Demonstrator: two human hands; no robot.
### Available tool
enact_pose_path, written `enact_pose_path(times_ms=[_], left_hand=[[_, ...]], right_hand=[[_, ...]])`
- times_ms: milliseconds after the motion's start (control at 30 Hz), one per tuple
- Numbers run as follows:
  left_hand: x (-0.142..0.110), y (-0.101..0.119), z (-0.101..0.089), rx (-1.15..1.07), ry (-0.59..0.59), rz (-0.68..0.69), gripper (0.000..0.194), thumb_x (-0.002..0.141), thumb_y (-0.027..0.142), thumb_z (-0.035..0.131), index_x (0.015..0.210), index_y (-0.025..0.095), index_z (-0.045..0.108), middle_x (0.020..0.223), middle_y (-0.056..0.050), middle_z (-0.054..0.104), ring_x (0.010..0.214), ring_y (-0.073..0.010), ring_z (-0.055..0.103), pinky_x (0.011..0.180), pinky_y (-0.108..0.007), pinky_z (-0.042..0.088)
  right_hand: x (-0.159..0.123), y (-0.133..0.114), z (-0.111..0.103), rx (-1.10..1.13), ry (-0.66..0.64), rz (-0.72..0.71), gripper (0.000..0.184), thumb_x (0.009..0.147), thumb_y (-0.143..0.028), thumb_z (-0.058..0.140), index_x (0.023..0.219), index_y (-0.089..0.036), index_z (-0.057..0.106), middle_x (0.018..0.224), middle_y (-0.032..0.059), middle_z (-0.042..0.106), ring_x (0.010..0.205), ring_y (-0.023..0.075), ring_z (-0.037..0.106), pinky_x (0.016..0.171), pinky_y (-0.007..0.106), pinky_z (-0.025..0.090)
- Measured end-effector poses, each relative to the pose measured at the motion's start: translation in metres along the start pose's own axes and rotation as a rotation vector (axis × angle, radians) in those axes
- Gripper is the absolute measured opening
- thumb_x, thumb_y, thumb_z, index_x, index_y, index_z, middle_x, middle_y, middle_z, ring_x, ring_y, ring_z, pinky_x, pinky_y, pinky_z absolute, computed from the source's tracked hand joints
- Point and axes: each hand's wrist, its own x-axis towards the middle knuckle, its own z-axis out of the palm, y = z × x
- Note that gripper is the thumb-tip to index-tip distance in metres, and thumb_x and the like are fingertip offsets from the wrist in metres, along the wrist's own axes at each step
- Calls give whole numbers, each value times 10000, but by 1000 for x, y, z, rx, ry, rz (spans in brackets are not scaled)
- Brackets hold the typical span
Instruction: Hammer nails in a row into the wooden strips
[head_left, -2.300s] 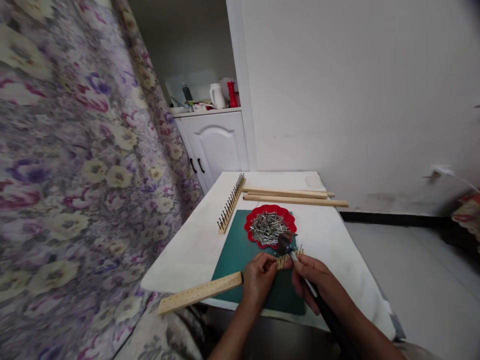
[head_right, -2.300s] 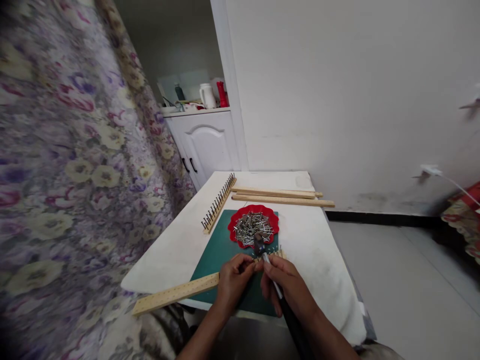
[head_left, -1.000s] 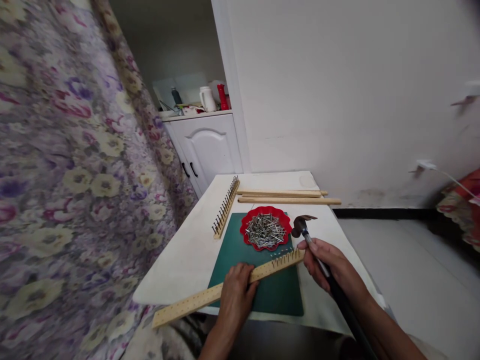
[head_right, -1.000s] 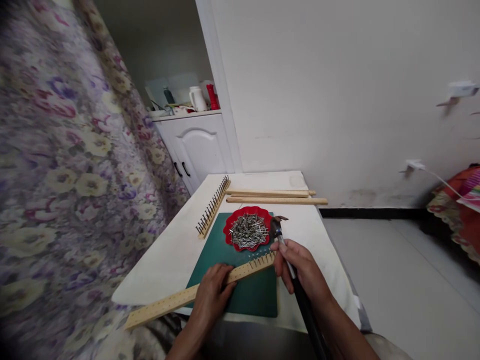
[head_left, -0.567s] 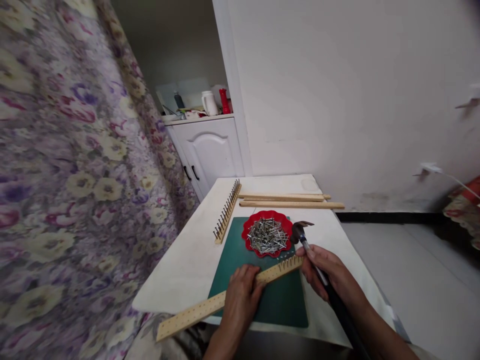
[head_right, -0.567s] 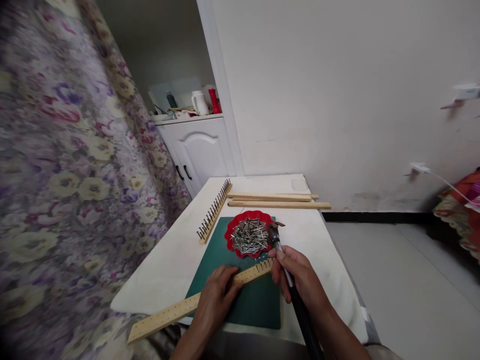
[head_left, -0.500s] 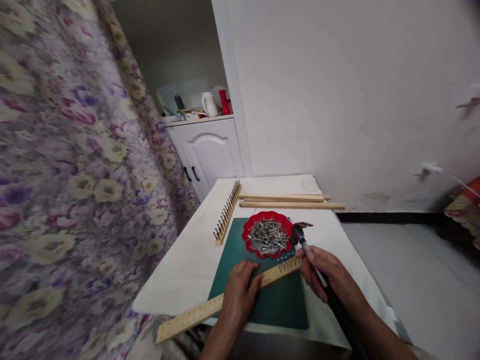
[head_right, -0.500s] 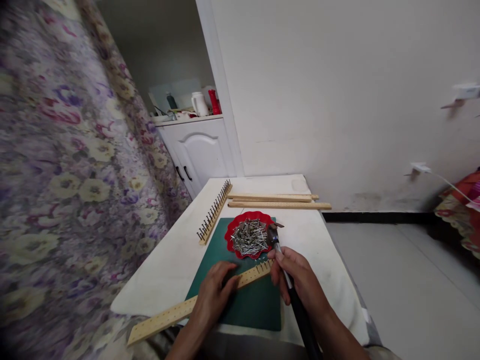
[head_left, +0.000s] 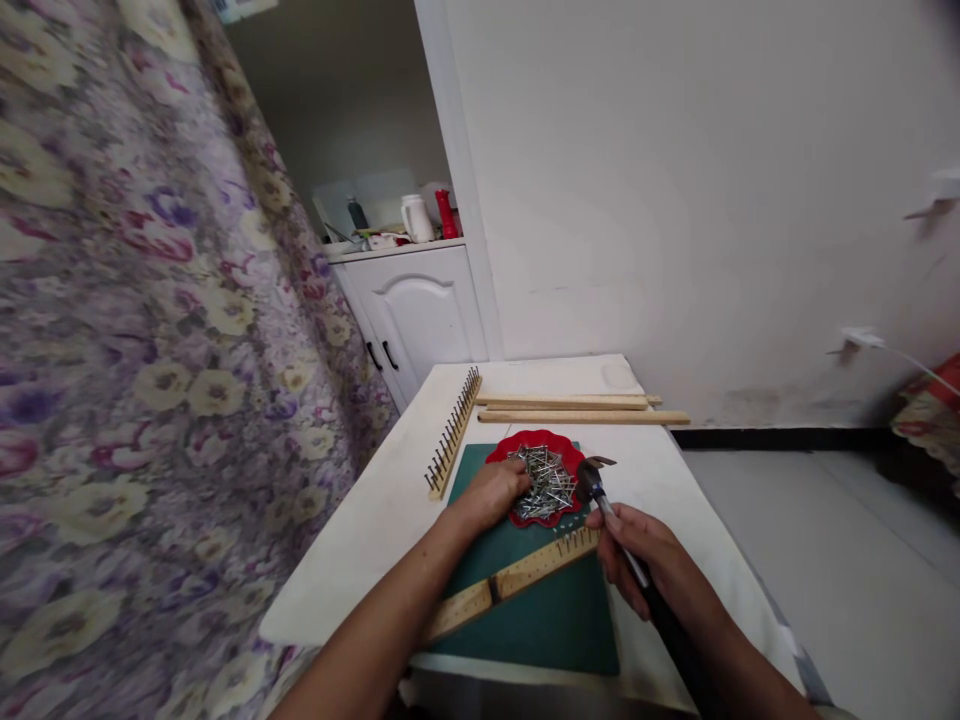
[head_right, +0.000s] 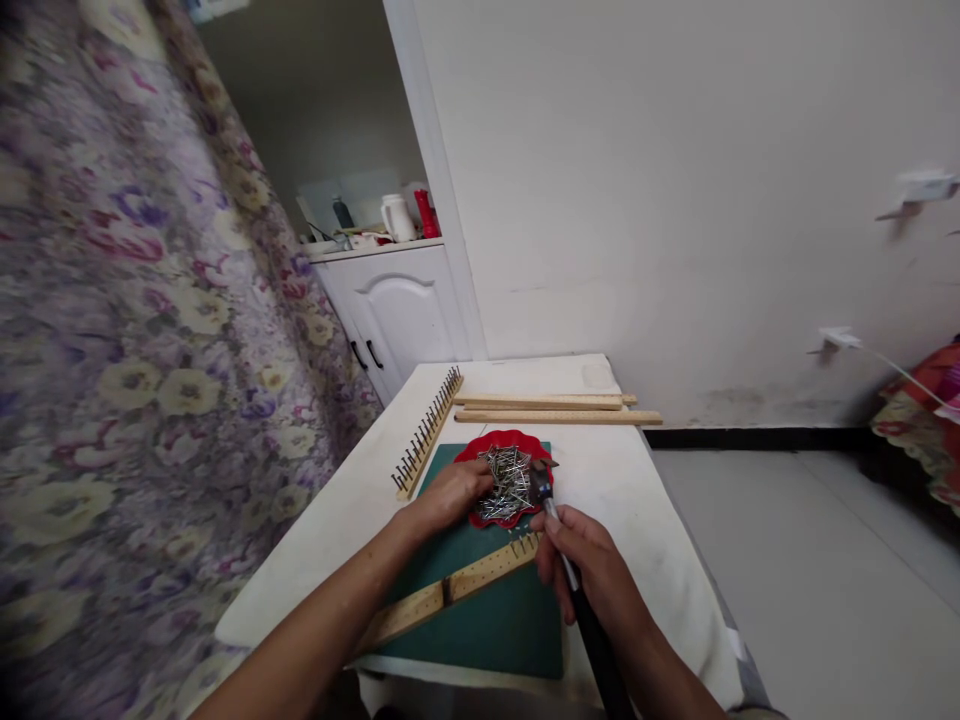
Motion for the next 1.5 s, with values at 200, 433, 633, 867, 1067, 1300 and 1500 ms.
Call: enact_pose_path(times_ms=[200, 433, 633, 867, 1067, 1300, 1500], left_hand=[[-7, 7, -3, 25, -56, -16, 151, 782, 197, 551, 650, 187, 623, 784, -45, 627, 777, -179, 543, 714, -242, 384], [-43, 47, 24, -534, 464, -320, 148, 799, 314, 556, 802, 173, 601, 753, -23, 616, 700, -153, 564, 663, -252, 436], [-61, 102, 46, -1296, 584, -479, 214, 734, 337, 645, 800, 163, 538, 697, -3, 615, 606, -110, 577, 606, -229, 460], [-68, 110, 48, -1240, 507, -422, 149, 765, 288, 611, 777, 170, 522, 723, -6, 591, 632, -117, 561, 611, -234, 448], [-82, 110, 28, -314, 429, -170, 147, 838, 226, 529, 813, 197, 671, 870, -63, 594, 836, -186, 544, 725, -288, 422], [-91, 112, 31, -248, 313, -181, 197, 861, 228, 501, 797, 217, 687, 785, -42, 601, 744, -162, 552, 661, -247, 404], [-83, 75, 54, -663, 445, -543, 144, 759, 295, 600, 775, 154, 623, 619, 23, 562, 566, -114, 494, 542, -199, 357]], right_hand=[[3, 6, -1, -13, 17, 9, 341, 812, -488, 550, 867, -152, 551, 519, -31, 598, 244, 53, 406, 269, 175, 221], [9, 19, 5, -118, 93, -43, 347, 717, -457, 666, 830, -167, 512, 536, -47, 611, 240, 35, 385, 263, 151, 237], [9, 28, 12, -146, 151, -60, 353, 684, -420, 695, 858, -175, 510, 601, -27, 653, 253, 50, 394, 262, 173, 276], [7, 28, 13, -134, 132, -74, 288, 695, -354, 683, 860, -182, 521, 523, -66, 586, 266, 61, 397, 268, 176, 301], [5, 31, 13, -222, 131, -65, 250, 722, -307, 643, 889, -185, 502, 514, -85, 552, 276, 56, 369, 265, 171, 304], [0, 31, 18, -251, 95, -62, 181, 787, -330, 592, 874, -188, 522, 535, -69, 557, 296, 64, 390, 283, 178, 292], [-1, 12, 11, -187, 101, -93, 247, 833, -422, 537, 801, -180, 501, 545, -59, 569, 273, 44, 396, 294, 161, 245]])
